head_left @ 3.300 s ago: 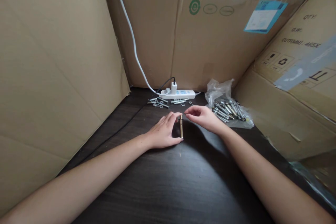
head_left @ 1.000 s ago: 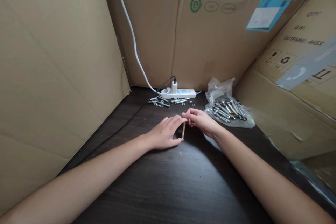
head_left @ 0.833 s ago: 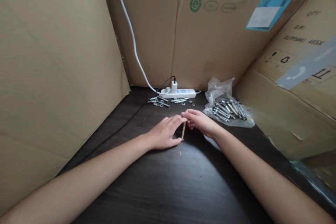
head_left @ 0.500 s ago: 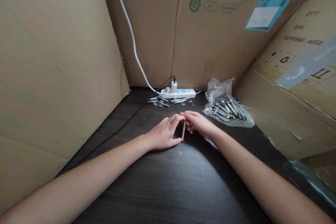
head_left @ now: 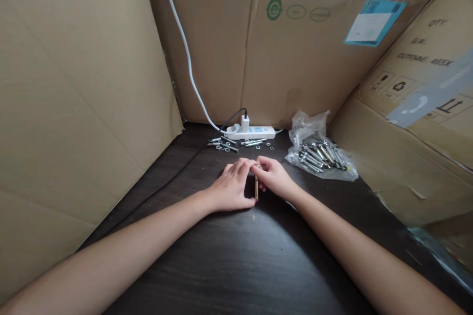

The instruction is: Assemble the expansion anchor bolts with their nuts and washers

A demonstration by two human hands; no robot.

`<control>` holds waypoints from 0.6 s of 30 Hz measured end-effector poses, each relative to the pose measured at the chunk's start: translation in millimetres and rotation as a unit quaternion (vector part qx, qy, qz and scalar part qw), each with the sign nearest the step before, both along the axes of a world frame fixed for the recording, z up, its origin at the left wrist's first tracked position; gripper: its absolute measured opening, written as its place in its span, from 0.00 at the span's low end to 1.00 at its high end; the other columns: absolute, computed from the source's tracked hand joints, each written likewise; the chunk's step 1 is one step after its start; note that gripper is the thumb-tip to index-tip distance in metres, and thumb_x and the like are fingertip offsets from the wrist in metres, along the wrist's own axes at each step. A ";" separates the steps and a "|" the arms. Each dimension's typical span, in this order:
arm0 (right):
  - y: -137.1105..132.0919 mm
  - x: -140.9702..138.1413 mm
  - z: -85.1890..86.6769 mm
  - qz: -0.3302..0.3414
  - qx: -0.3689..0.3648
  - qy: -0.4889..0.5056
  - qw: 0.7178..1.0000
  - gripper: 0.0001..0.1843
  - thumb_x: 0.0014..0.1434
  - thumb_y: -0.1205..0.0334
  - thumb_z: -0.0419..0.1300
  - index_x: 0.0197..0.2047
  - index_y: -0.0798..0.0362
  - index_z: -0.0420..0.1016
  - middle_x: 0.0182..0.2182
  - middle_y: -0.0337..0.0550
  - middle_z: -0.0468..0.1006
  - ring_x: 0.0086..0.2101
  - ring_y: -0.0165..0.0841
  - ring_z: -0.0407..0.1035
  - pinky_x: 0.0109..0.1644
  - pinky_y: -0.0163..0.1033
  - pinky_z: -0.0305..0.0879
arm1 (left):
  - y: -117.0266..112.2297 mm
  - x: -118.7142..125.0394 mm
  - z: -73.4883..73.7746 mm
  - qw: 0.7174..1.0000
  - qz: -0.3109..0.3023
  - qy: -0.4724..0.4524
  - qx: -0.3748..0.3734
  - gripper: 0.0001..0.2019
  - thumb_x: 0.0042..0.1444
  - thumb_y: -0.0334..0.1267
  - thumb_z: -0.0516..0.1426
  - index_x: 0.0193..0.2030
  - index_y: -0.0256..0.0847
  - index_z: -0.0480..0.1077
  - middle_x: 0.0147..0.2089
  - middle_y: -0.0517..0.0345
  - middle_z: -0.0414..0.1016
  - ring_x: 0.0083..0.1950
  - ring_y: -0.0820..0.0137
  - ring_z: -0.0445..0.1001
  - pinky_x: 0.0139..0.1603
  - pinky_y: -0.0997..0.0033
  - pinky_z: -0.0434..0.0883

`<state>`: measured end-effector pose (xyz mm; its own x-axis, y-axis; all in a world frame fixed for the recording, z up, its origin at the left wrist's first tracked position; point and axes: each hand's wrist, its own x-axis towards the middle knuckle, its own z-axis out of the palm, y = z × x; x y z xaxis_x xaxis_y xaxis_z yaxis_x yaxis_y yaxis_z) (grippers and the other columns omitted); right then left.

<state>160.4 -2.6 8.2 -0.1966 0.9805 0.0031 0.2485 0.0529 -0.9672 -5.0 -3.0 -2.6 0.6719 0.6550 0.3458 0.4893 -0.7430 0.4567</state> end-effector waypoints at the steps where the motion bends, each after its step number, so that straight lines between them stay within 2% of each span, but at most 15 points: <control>1: -0.6 -0.6 0.2 -0.002 0.002 -0.006 1.000 0.15 0.52 0.53 0.59 0.24 0.50 0.58 0.14 0.28 0.63 0.13 0.24 0.60 0.14 0.28 0.58 | 0.0 -0.1 -0.1 1.000 0.000 0.001 0.000 0.40 0.40 0.38 0.63 0.59 0.45 0.47 0.56 0.49 0.57 0.61 0.54 0.58 0.59 0.48 0.58; 12: -0.7 -2.6 -1.8 0.012 -0.004 0.005 1.000 0.12 0.52 0.57 0.58 0.25 0.51 0.58 0.17 0.29 0.62 0.15 0.24 0.61 0.15 0.29 0.59 | -0.4 -0.5 1.1 1.000 -0.015 0.016 0.020 0.40 0.41 0.38 0.62 0.59 0.44 0.45 0.57 0.47 0.56 0.61 0.55 0.58 0.58 0.50 0.59; 15: -0.9 -1.5 0.5 0.024 -0.011 0.037 0.999 0.10 0.51 0.58 0.59 0.26 0.51 0.61 0.17 0.29 0.63 0.16 0.24 0.61 0.17 0.29 0.59 | 0.0 -0.7 0.9 1.000 -0.016 0.007 0.020 0.41 0.41 0.38 0.62 0.60 0.44 0.44 0.56 0.48 0.56 0.60 0.55 0.58 0.58 0.49 0.59; 18: 0.5 2.4 1.9 0.047 -0.041 0.116 0.991 0.08 0.52 0.57 0.58 0.29 0.52 0.66 0.18 0.30 0.64 0.17 0.24 0.60 0.19 0.29 0.57 | 0.3 -0.9 0.2 1.000 -0.001 -0.007 0.020 0.42 0.41 0.38 0.62 0.60 0.45 0.44 0.54 0.49 0.55 0.59 0.54 0.58 0.58 0.50 0.61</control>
<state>162.8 -2.1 10.1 -0.2906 0.9566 -0.0202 0.0171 -0.0159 -0.9997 -5.9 -2.7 -2.4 0.6683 0.6387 0.3814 0.4806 -0.7620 0.4340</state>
